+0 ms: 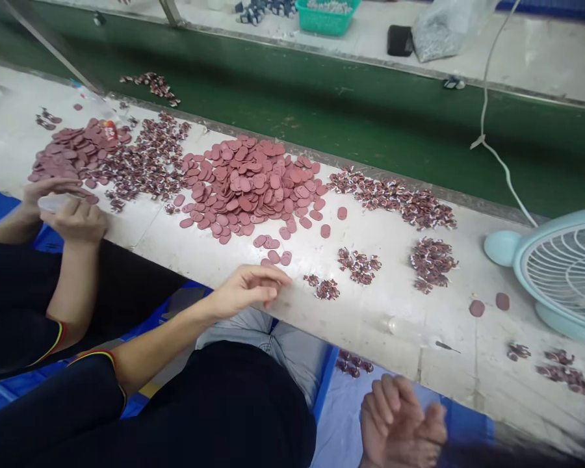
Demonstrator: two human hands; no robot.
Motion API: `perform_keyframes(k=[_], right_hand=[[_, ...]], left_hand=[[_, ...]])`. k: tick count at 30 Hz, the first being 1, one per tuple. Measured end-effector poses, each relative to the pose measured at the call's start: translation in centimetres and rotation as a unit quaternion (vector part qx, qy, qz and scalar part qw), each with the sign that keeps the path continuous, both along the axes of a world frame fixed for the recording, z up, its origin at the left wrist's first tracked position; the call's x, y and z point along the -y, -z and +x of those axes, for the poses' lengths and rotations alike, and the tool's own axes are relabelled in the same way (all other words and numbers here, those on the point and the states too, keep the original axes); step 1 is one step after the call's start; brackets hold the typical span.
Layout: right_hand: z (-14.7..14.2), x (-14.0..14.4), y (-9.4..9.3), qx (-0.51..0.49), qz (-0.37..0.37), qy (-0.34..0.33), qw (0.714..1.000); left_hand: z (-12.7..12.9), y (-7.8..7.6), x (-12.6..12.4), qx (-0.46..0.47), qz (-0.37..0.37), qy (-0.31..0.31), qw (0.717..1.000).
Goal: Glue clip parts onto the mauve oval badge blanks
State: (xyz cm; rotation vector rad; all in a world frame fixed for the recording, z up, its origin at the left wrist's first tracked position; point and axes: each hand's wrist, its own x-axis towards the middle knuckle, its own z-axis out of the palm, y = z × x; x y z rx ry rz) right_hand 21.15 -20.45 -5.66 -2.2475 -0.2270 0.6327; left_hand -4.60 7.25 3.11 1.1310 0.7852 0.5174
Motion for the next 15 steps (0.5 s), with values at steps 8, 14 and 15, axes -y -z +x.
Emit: perform_keyframes(k=[8,14,15], right_hand=[[2.0,-9.1,-6.2,-0.276,0.213,-0.027,0.937],[-1.8,-10.2,-7.5,-0.352,0.332,0.058,0.873],[-2.4,-9.9,-7.3,-0.333,0.345,0.049,0.876]], left_hand=[[3.2,1.4,5.5,0.188,-0.39,0.017,0.901],[3.5,2.0,6.2,0.212,-0.389,0.022,0.896],[3.6,2.2,6.4,0.215,-0.389,0.026,0.895]])
